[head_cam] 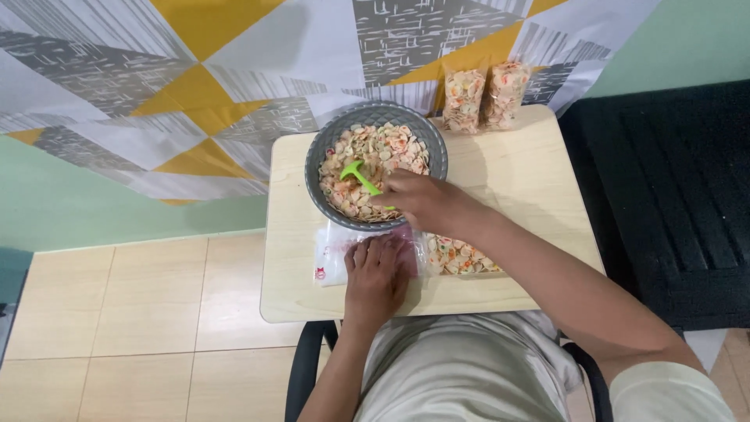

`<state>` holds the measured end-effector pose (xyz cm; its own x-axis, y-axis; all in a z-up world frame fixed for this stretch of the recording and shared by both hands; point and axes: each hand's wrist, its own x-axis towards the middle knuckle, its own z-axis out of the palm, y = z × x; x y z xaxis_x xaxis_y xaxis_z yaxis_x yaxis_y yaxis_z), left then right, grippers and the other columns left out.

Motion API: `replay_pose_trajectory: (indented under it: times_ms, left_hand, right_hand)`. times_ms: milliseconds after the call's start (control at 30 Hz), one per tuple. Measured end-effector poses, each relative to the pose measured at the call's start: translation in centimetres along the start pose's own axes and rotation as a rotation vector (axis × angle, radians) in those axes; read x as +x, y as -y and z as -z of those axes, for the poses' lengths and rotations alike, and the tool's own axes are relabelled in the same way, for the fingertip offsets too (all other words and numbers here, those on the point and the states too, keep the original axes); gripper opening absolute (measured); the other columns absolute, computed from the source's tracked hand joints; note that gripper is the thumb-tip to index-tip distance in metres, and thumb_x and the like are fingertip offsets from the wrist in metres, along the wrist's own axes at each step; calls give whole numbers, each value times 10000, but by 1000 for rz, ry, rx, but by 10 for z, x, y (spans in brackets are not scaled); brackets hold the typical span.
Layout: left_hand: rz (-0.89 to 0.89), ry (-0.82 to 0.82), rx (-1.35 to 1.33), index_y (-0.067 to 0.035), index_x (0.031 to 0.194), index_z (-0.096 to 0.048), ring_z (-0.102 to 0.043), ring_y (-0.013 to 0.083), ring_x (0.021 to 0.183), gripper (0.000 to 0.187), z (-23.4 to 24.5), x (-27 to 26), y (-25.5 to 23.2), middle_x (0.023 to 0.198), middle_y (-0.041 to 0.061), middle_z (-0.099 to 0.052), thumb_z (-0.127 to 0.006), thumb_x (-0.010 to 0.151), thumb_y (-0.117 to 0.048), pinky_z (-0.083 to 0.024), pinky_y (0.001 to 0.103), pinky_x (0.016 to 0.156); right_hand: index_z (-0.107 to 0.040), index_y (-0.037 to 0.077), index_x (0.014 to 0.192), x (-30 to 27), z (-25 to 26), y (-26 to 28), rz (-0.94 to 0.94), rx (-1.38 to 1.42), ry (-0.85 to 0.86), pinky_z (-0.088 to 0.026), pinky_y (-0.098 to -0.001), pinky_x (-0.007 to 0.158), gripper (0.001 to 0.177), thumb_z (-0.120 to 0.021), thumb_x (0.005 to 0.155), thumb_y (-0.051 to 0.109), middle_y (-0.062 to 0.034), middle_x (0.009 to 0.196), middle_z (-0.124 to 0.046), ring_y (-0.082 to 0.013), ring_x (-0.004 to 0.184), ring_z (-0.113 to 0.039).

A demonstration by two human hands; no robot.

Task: A person is using a small spoon to transfer snacks from a bowl into a plastic bag.

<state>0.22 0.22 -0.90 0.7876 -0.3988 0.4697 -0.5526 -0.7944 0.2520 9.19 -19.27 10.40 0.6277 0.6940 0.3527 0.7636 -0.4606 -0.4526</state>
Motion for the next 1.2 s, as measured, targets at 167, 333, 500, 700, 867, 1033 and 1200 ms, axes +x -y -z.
replay_pose_trajectory:
  times_ms: [167, 333, 500, 700, 867, 1033, 1200]
  left_hand:
    - [-2, 13, 8, -190, 1275, -607, -541, 327, 1247, 398, 4, 0, -2, 1241, 86, -590, -674, 897, -292, -402, 581, 1056]
    - [3, 40, 14, -180, 1264, -621, -548, 324, 1245, 376, 7, 1, -4, 1230, 100, -603, -675, 910, -294, -405, 580, 1066]
    - [0, 45, 11, -180, 1279, -620, -536, 315, 1244, 388, 4, 0, -1, 1247, 74, -589, -653, 910, -293, -405, 568, 1044]
    - [24, 85, -9, -201, 1288, -623, -523, 309, 1271, 360, 5, 1, -1, 1270, 77, -589, -606, 945, -308, -379, 568, 1077]
    - [28, 46, -8, -199, 1254, -640, -538, 306, 1255, 336, -1, 0, 1, 1243, 74, -602, -620, 934, -298, -392, 569, 1071]
    - [20, 30, -20, -190, 1250, -646, -541, 311, 1254, 345, 0, -1, 0, 1242, 79, -604, -637, 920, -291, -400, 574, 1067]
    - [42, 68, -39, -193, 1279, -632, -520, 300, 1277, 367, -1, -3, 1, 1273, 69, -591, -615, 928, -297, -378, 574, 1081]
  right_hand:
    - [-682, 237, 1367, -14, 34, 20, -236, 66, 105, -579, -356, 924, 591, -504, 932, -120, -119, 996, -705, -219, 892, -705]
    - [-742, 93, 1170, -5, 27, -37, -193, -8, -306, -567, -353, 664, 189, -620, 1036, 39, -103, 866, -680, -237, 734, -679]
    - [-806, 55, 1066, 22, -9, -78, -107, 57, -655, -468, -291, 478, 133, -729, 961, 25, -106, 683, -670, -207, 535, -608]
    - [-804, 76, 1049, 37, -26, -55, -221, 205, -647, -460, -316, 477, 124, -701, 982, 90, -127, 655, -658, -227, 532, -620]
    - [-793, 12, 1002, 20, 2, -24, -436, 445, -780, -502, -267, 520, 139, -669, 990, 72, -115, 632, -671, -124, 567, -597]
    - [-770, -7, 1024, 6, 16, -37, -504, 567, -886, -585, -221, 610, 152, -644, 1005, 76, -101, 689, -702, -96, 622, -669]
    - [-763, -30, 1033, -2, 18, -45, -546, 651, -980, -536, -165, 506, 138, -662, 1015, 62, -108, 666, -680, -107, 584, -678]
